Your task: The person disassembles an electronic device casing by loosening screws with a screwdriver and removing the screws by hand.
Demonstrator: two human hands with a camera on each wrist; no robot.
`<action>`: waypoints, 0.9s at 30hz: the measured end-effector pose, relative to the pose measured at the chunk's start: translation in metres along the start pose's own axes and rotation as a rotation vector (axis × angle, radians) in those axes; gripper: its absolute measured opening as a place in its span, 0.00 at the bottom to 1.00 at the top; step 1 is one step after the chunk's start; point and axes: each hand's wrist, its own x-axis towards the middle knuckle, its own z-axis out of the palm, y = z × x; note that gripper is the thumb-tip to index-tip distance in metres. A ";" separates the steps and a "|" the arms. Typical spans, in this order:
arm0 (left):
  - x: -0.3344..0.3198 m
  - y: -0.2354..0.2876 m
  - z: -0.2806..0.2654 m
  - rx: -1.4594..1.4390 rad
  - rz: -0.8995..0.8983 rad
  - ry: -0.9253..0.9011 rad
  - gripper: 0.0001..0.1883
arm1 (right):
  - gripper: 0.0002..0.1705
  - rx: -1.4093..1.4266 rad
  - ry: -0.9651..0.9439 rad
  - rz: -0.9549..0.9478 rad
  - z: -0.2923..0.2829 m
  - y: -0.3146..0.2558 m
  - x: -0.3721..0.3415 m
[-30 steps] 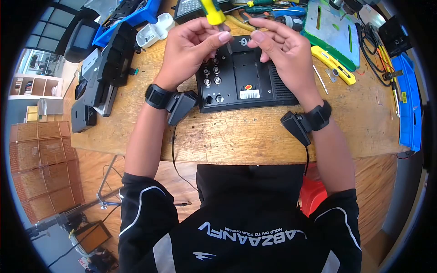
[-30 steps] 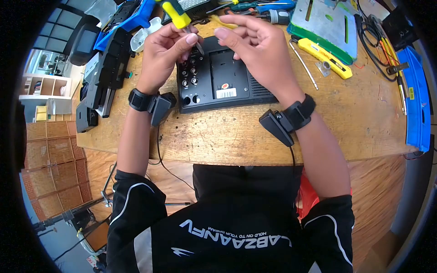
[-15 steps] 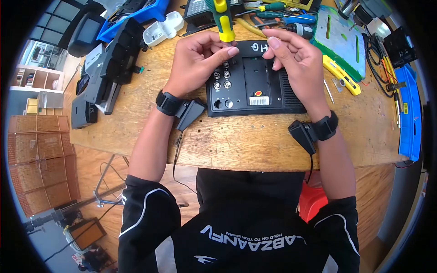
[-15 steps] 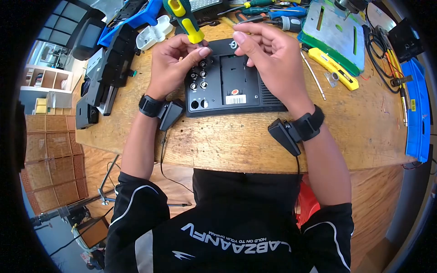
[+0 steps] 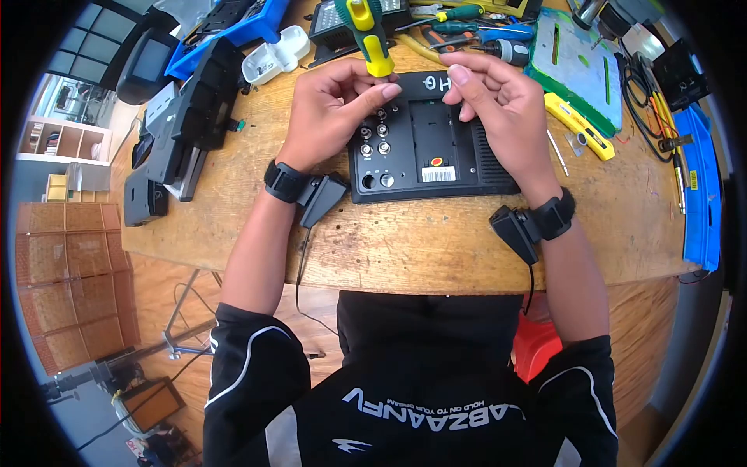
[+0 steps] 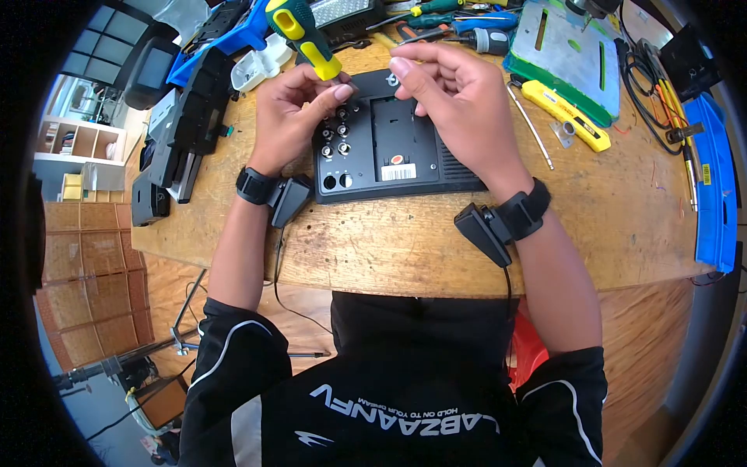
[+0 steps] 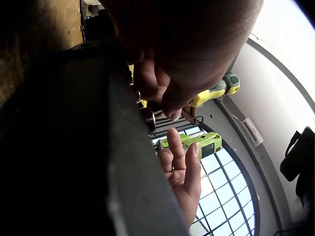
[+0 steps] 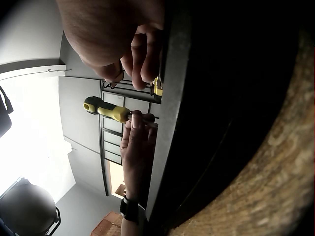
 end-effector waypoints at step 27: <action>-0.001 0.009 0.000 0.210 0.041 -0.024 0.10 | 0.28 -0.298 -0.294 -0.415 0.013 -0.007 -0.008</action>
